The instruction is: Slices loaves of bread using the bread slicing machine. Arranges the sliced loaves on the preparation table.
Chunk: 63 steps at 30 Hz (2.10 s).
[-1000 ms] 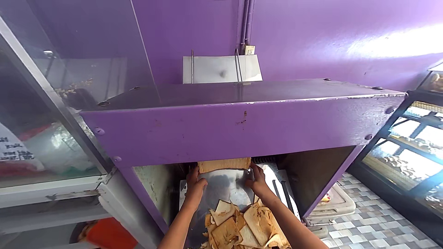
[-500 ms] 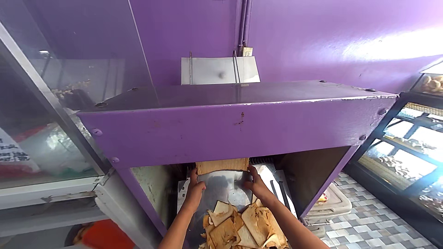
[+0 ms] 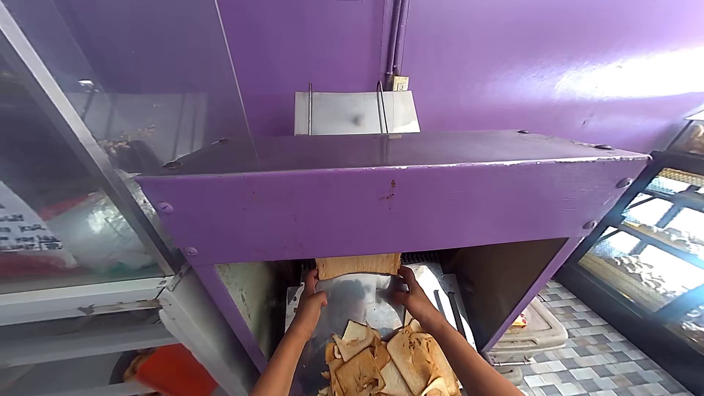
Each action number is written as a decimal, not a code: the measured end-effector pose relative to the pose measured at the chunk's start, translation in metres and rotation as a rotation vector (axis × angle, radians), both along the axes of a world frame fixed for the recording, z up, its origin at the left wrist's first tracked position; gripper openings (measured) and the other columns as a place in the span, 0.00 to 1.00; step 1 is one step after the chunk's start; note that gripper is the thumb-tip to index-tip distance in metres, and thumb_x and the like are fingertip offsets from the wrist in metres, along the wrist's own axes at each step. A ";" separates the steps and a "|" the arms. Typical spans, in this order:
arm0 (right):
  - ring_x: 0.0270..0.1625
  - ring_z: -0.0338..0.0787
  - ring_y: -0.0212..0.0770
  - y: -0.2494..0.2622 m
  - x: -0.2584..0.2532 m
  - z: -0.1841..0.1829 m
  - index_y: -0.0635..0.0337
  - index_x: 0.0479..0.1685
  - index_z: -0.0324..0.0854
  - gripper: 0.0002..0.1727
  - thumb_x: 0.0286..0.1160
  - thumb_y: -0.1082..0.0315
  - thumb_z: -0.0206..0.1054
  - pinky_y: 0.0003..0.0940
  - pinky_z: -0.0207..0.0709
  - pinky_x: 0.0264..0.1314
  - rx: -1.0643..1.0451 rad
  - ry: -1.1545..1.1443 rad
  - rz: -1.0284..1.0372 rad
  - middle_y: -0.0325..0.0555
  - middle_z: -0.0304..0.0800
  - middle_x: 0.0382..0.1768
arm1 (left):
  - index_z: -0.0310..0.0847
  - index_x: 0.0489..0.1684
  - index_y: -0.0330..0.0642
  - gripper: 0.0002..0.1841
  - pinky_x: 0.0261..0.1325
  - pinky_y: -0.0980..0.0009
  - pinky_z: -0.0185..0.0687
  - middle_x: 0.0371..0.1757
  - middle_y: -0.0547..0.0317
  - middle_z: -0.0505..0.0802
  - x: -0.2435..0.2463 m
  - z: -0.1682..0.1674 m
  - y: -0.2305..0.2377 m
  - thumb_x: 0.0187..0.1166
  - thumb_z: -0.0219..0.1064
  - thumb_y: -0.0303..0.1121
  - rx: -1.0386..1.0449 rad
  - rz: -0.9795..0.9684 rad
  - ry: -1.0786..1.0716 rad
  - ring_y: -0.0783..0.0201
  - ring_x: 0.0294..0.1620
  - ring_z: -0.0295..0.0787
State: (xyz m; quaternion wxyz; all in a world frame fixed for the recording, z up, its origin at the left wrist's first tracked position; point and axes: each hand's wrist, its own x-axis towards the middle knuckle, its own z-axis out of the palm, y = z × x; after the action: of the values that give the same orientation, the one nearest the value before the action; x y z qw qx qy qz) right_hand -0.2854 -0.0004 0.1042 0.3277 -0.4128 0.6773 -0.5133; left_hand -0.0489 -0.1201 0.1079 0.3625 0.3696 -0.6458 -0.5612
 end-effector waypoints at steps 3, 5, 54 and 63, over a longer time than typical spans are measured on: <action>0.80 0.71 0.59 0.000 -0.001 -0.002 0.63 0.87 0.56 0.51 0.50 0.73 0.69 0.52 0.72 0.74 -0.003 0.024 0.001 0.66 0.66 0.81 | 0.47 0.89 0.29 0.44 0.85 0.55 0.58 0.87 0.29 0.62 0.000 -0.001 0.000 0.59 0.54 0.18 -0.006 -0.006 0.015 0.45 0.87 0.58; 0.81 0.70 0.60 0.000 -0.003 -0.005 0.64 0.87 0.57 0.51 0.49 0.72 0.70 0.53 0.71 0.75 -0.001 0.034 0.004 0.67 0.67 0.81 | 0.47 0.89 0.28 0.44 0.85 0.54 0.58 0.86 0.29 0.62 0.001 -0.002 0.000 0.59 0.54 0.18 -0.005 -0.008 0.018 0.45 0.87 0.58; 0.72 0.84 0.41 0.000 -0.004 0.002 0.61 0.94 0.46 0.44 0.76 0.68 0.63 0.38 0.77 0.75 -0.160 -0.111 0.013 0.58 0.79 0.75 | 0.42 0.93 0.30 0.45 0.90 0.58 0.50 0.92 0.34 0.55 -0.005 -0.011 0.004 0.65 0.54 0.28 -0.020 0.058 0.168 0.51 0.93 0.50; 0.71 0.85 0.45 0.003 -0.007 0.012 0.64 0.90 0.52 0.39 0.77 0.71 0.62 0.40 0.77 0.73 -0.092 -0.111 0.023 0.61 0.78 0.75 | 0.47 0.91 0.29 0.41 0.88 0.57 0.53 0.90 0.32 0.58 -0.005 -0.007 0.005 0.70 0.54 0.29 -0.011 0.065 0.136 0.49 0.90 0.55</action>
State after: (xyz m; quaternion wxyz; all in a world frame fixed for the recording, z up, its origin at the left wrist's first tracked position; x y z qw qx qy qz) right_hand -0.2923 0.0023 0.1159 0.3512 -0.4059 0.6293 -0.5620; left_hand -0.0542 -0.1149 0.1004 0.4255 0.3495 -0.6104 -0.5694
